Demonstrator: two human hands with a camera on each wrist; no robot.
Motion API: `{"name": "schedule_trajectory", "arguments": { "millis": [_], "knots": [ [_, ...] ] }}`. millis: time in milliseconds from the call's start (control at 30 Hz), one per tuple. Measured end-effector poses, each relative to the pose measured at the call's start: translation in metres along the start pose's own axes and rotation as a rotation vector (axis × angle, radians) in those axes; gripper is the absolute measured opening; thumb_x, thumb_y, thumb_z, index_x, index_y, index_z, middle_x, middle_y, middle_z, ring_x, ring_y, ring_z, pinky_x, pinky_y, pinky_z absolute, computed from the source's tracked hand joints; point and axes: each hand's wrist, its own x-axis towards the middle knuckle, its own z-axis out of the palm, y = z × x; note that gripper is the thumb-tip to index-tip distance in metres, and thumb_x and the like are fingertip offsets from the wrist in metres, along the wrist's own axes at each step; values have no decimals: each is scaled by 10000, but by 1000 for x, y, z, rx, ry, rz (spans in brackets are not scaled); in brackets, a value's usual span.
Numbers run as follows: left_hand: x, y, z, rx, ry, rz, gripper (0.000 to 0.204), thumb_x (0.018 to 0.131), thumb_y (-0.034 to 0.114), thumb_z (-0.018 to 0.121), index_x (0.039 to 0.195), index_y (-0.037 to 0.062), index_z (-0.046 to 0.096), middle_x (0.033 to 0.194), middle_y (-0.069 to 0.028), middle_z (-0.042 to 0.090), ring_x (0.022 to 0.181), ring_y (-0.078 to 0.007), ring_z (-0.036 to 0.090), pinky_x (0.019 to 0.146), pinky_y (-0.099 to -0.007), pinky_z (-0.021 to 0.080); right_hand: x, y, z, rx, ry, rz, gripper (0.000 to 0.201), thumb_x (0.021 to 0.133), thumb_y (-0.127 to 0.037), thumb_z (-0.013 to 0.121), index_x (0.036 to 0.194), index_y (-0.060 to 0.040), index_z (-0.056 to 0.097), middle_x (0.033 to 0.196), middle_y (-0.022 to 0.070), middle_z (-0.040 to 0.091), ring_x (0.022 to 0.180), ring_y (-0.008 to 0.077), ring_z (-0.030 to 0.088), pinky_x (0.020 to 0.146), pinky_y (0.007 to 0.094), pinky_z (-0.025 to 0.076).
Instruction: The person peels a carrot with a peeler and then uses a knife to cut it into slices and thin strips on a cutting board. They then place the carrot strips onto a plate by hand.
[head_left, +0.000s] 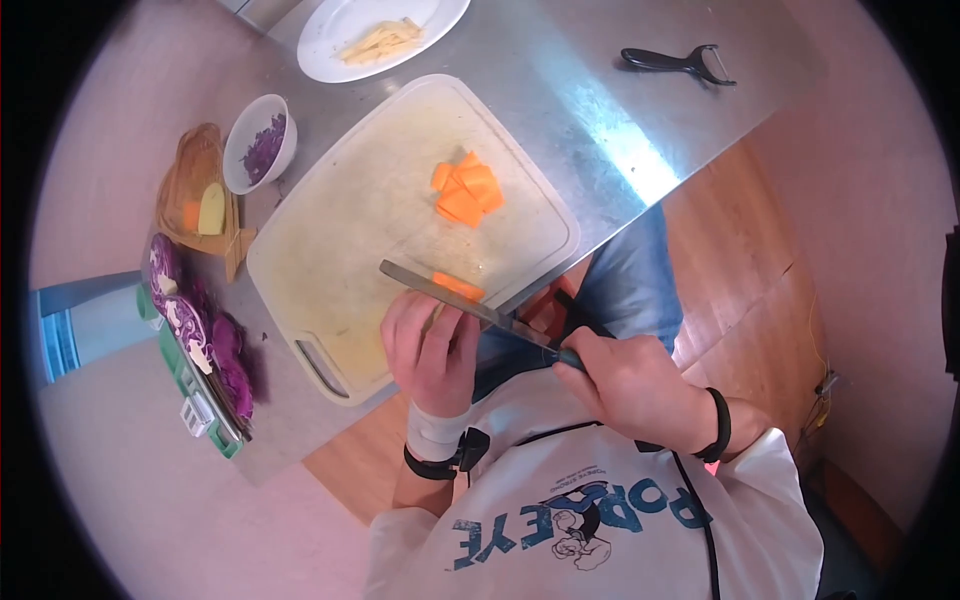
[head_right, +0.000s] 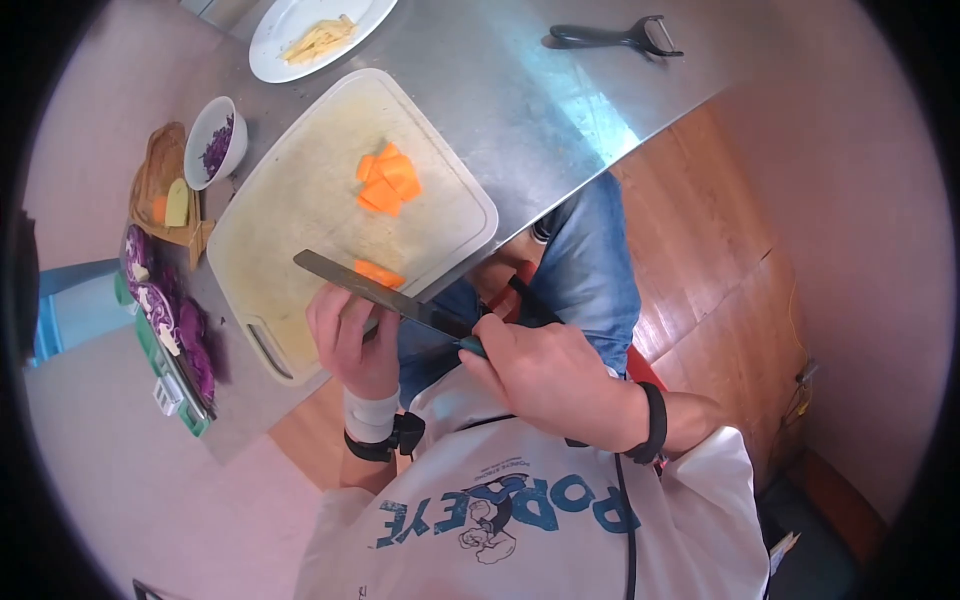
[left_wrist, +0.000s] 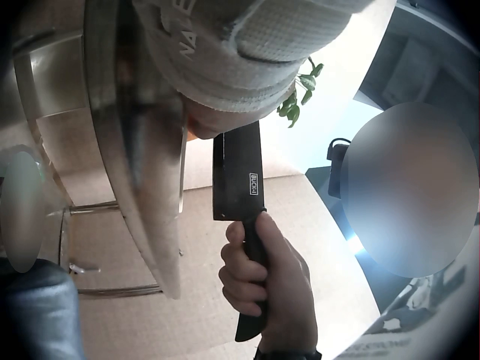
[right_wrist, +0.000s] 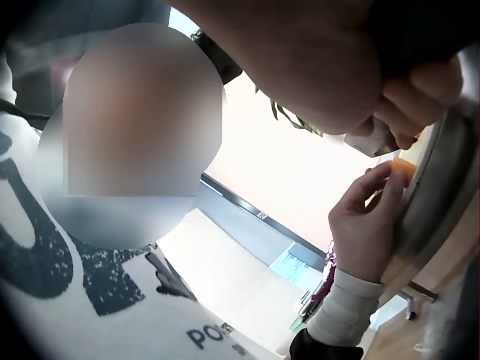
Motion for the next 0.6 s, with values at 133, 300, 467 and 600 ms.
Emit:
{"name": "schedule_trajectory", "arguments": {
  "millis": [133,300,467,600],
  "knots": [
    [-2,0,0,-18,-10,-16,435,697,-95,870,1095,39,757,1195,-93,700,1119,-355,649,952,-434,530,1,0,4,-53,6,-23,274,1024,-256,679,949,-18,565,686,119,649,560,306,668,489,397,520],
    [-5,-2,2,-24,-5,-8,463,636,-103,869,1072,9,760,1229,-109,705,1154,-351,639,997,-428,511,-1,2,10,-59,21,-5,285,1020,-265,682,935,-28,549,659,117,619,549,314,661,475,404,513],
    [-5,0,2,-17,-4,-30,494,642,-124,861,1110,4,768,1247,-107,703,1166,-344,641,1010,-427,511,-1,3,8,-59,7,8,305,1014,-277,691,919,-30,539,644,121,606,540,323,660,466,413,509],
    [-5,1,2,6,-14,-33,500,676,-132,868,1132,48,773,1228,-89,709,1150,-349,654,971,-422,533,0,2,5,-56,-13,15,319,1013,-285,697,910,-30,535,639,126,608,531,327,657,463,413,506]
  ]
}}
